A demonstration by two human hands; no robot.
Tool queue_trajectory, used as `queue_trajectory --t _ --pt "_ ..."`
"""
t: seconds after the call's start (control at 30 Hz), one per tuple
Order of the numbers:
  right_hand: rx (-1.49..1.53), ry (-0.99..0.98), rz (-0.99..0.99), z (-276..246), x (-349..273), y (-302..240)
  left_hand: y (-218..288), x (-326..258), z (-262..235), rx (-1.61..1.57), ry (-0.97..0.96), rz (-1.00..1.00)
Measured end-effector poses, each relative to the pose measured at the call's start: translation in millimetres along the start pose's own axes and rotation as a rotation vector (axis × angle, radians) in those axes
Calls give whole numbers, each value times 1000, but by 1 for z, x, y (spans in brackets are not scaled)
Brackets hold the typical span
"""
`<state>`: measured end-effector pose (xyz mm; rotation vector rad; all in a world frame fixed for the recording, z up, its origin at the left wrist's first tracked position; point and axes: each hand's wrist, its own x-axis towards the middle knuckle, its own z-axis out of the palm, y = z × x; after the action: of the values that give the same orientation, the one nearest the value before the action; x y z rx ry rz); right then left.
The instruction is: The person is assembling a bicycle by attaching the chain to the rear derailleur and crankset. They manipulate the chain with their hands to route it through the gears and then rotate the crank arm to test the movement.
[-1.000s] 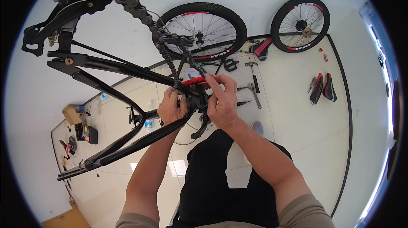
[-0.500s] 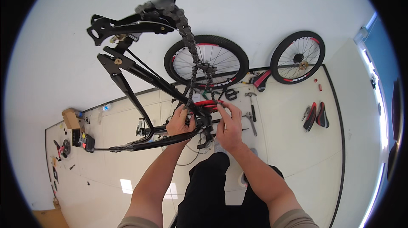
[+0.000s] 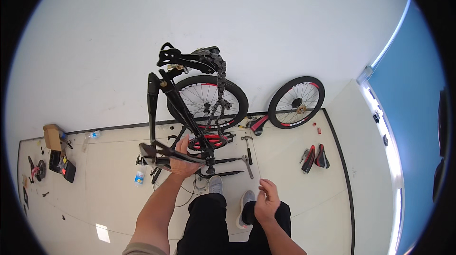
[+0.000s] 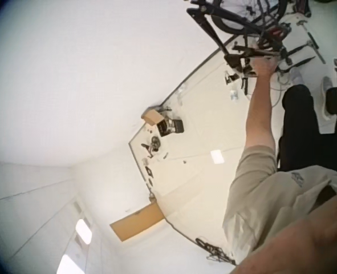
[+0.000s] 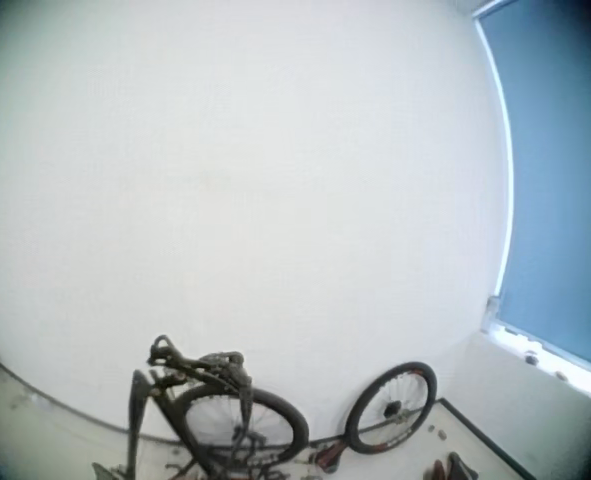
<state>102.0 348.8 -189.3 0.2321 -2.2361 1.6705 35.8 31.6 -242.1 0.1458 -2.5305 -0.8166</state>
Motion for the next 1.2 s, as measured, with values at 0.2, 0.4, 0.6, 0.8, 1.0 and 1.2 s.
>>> queue_trajectory --t 0.2,0.4,0.6,0.8,1.0,1.2 --pt "50 195 49 -82 -17 -15 8 1 -37 -163 -46 26" --pt "-186 422 234 -196 -59 13 120 -33 -155 -186 557 527" --pt "173 524 582 -196 -78 19 175 103 -224 -427 323 -73" --pt "257 427 605 -216 -85 2 148 121 -185 -295 577 -21" --pt "288 367 692 -233 -106 -46 142 120 -183 -262 585 -19" --pt "-3 271 439 -232 -97 -30 147 116 -194 -335 554 -80"
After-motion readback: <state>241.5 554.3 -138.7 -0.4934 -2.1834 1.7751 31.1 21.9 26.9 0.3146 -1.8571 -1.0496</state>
